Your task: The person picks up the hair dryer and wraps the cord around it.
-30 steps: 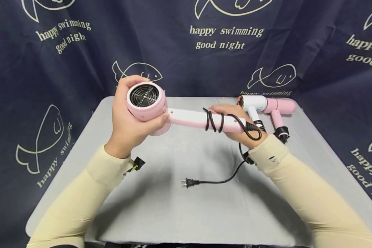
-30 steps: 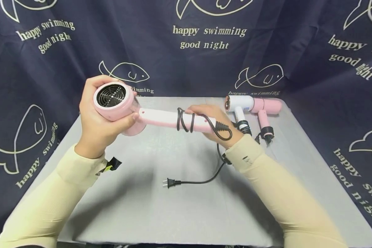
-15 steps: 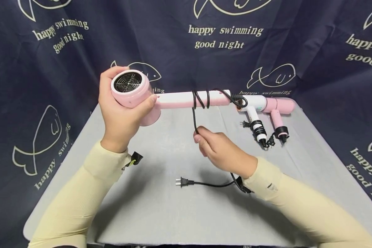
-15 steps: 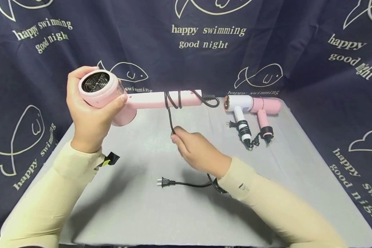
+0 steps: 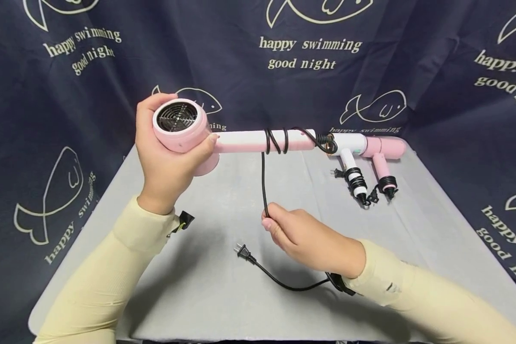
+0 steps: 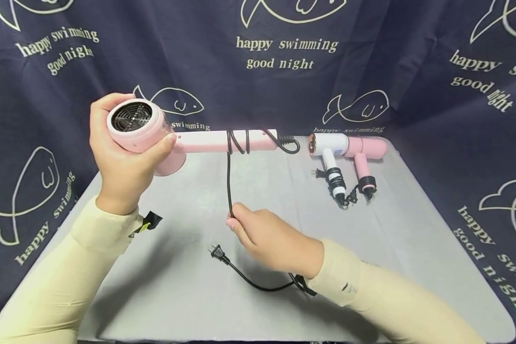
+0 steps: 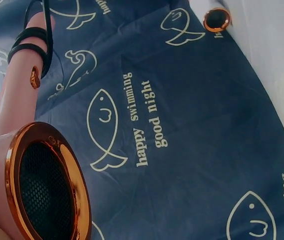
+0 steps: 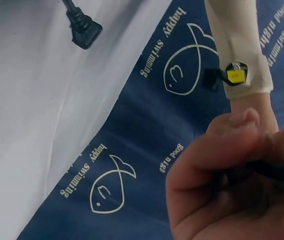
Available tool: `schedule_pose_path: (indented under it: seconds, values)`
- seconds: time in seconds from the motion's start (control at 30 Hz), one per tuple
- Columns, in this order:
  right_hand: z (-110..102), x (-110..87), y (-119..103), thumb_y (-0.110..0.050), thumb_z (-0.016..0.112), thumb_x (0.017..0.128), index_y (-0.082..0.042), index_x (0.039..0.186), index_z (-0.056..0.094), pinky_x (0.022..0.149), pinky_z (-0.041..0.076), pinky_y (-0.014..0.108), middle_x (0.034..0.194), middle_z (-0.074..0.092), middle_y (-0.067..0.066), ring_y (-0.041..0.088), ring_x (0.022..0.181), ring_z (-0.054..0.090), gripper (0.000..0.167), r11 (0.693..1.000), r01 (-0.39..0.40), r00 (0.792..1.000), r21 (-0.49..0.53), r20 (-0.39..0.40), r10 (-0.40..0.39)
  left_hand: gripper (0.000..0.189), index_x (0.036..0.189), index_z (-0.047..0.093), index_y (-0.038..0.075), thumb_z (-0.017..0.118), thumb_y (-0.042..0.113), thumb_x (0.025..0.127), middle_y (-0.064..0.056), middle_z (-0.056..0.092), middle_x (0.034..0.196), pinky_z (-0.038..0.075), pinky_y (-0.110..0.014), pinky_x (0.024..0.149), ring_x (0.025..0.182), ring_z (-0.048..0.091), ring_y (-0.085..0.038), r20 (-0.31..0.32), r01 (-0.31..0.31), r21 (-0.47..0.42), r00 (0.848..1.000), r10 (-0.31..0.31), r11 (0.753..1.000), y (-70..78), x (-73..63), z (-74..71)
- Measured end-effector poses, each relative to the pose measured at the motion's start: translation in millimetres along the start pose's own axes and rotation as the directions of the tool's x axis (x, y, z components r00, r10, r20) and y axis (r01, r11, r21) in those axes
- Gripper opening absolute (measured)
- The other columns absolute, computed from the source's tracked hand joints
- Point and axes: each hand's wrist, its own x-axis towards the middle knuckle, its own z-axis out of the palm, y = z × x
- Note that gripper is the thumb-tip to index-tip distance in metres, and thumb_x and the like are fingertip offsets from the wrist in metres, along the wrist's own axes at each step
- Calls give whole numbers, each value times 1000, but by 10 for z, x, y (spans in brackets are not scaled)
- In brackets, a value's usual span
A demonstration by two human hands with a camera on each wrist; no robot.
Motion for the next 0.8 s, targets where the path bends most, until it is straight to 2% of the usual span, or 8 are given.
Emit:
schedule_pose_path:
  seconds: [0.17,0.3,0.4,0.47,0.67,0.8]
  values:
    - [36,-39,-43,-29,44,112,-20,92,45,58,40,21,69,33,-13,1,61,38,22,995,36,999,-92,-32,-39,63,123,56,-4,84,-4,67,1,63,116,48,-34,100,109,62,-24,37,-18,49,999,16,999,-21,-17,8]
    - [-5,-67,-145,-29,46,111,-21,94,49,59,43,21,72,42,-14,2,63,44,19,986,83,995,-142,-40,-89,64,125,54,-8,83,-5,68,-3,64,118,48,-32,99,108,62,-20,78,-24,123,997,14,992,-59,-44,-10]
    - [-80,-91,-228,-28,48,110,-21,95,51,60,44,19,74,46,-15,1,64,44,17,974,129,989,-185,-53,-141,65,127,51,-10,82,-5,69,-11,64,119,49,-31,98,107,62,-18,100,-26,165,995,9,986,-87,-60,-4]
    - [-144,-102,-286,-27,49,110,-20,95,50,60,43,18,73,45,-15,-1,63,42,16,962,162,982,-218,-62,-179,65,127,52,-9,81,-5,69,-12,64,119,49,-30,98,106,62,-18,96,-6,172,995,-11,985,-97,-68,2]
    - [-376,-119,-432,-20,51,109,-19,95,49,57,39,17,72,40,-13,-2,62,38,14,931,235,958,-280,-98,-271,64,126,54,-6,80,-5,67,-11,67,114,49,-28,95,102,63,-16,101,68,200,991,-89,977,-77,-101,20]
    - [-553,-86,-496,-19,51,108,-18,95,51,57,39,18,72,40,-11,0,62,39,14,907,245,940,-343,-145,-309,64,125,54,-6,80,-4,67,-12,67,112,49,-27,94,101,63,-16,122,58,225,989,-87,973,-42,-99,28]
